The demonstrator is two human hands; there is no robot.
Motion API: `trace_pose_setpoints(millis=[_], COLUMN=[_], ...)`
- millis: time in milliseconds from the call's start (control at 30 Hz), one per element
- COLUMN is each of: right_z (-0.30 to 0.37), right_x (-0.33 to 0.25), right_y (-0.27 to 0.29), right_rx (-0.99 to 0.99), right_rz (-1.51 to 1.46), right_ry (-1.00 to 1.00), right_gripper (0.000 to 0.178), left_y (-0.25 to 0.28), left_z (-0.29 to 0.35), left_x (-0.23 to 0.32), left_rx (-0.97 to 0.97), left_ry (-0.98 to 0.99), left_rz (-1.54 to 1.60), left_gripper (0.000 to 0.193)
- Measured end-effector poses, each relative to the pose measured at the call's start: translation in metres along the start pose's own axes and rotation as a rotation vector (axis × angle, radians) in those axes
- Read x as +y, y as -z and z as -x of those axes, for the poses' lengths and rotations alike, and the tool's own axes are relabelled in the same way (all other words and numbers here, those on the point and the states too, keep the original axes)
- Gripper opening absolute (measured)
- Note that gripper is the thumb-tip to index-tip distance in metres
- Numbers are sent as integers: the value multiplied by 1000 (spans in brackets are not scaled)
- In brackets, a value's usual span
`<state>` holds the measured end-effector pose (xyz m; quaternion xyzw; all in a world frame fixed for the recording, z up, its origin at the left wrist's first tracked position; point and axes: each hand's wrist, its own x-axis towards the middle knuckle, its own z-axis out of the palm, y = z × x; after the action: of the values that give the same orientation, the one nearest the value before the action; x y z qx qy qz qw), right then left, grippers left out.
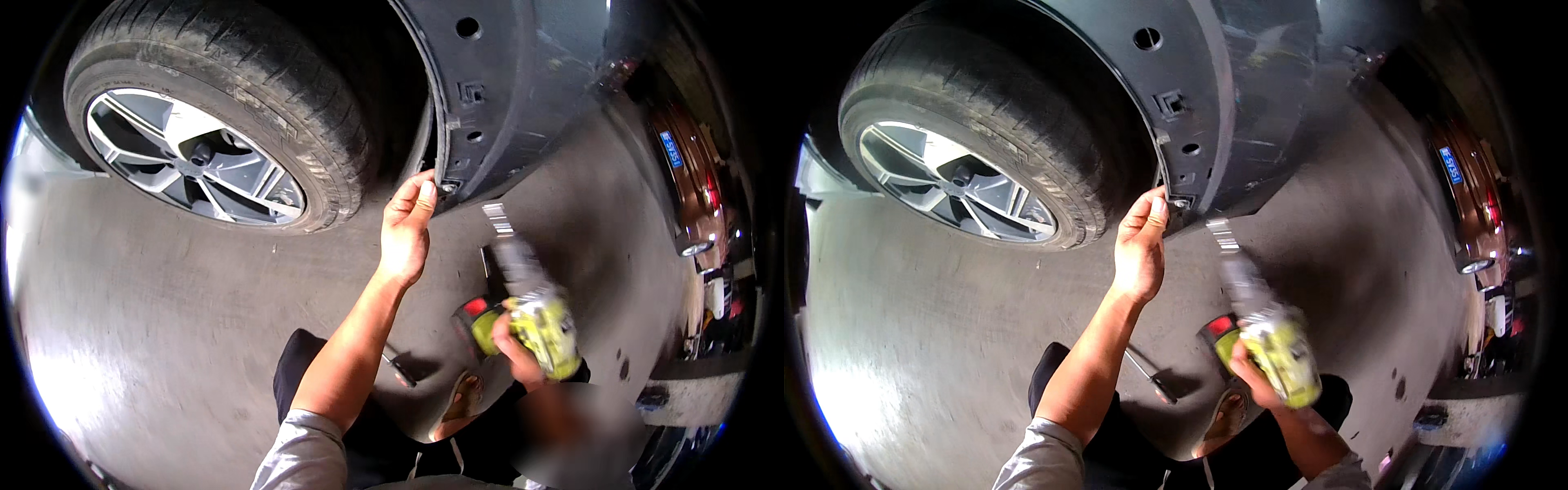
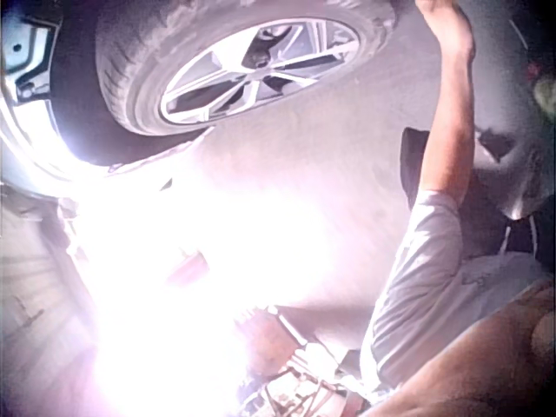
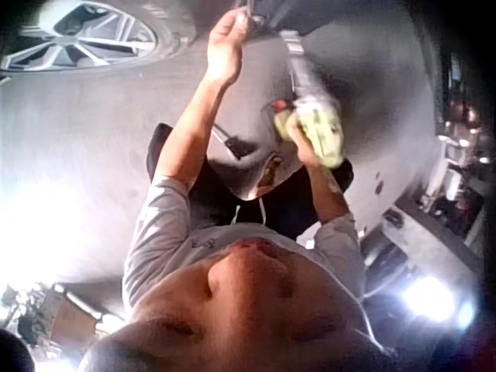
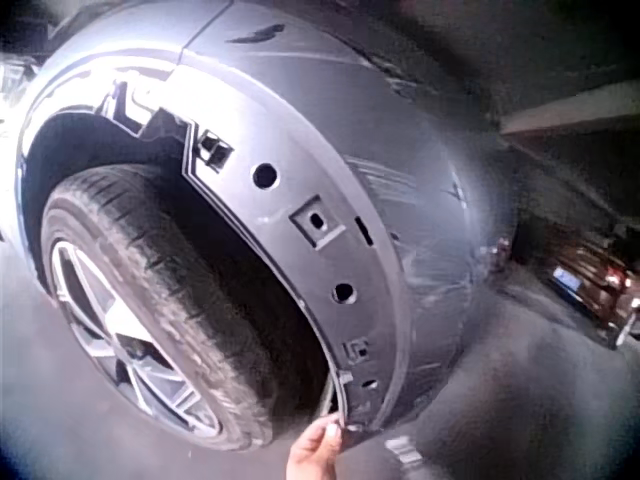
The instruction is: The person uses a power drill and a screwdriver to remove and re-attach a plastic fender liner and bumper trim on a car. They also operate a car key fob to unlock the vehicle and check the dashboard screen.
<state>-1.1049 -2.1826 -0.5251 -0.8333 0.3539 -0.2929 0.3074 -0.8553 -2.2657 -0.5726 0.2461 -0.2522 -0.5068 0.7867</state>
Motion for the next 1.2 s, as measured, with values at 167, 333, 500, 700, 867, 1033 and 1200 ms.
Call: trace_pose_setpoints(millis=[167, 333, 500, 700, 867, 1033, 1200], right_z=[-1, -7, -19, -22, -12, -22, -45], right_x=[16, 17, 15, 13, 33, 23, -6], right_y=[-60, -72, -74, -76, -74, -69, -40], right_rx=[174, 131, 177, 369, 225, 250, 141], right_rz=[217, 256, 199, -643, 252, -265, 363], right_ry=[-43, -205, -251, -543, -170, -297, 163], right_gripper=[28, 38, 34, 27, 32, 35, 54], left_y=[-16, -16, -24, -21, -22, -21, -15], left_z=[8, 7, 4, 2, 0, 0, -2], left_x=[6, 0, 2, 1, 1, 4, 1], left_rx=[-14, 35, 97, 76, 85, 72, 88], left_ry=[-14, -9, -64, -35, -32, -2, 31], left_rz=[-53, -48, -68, -49, -12, -11, 48], left_gripper=[47, 55, 44, 37, 35, 34, 37])
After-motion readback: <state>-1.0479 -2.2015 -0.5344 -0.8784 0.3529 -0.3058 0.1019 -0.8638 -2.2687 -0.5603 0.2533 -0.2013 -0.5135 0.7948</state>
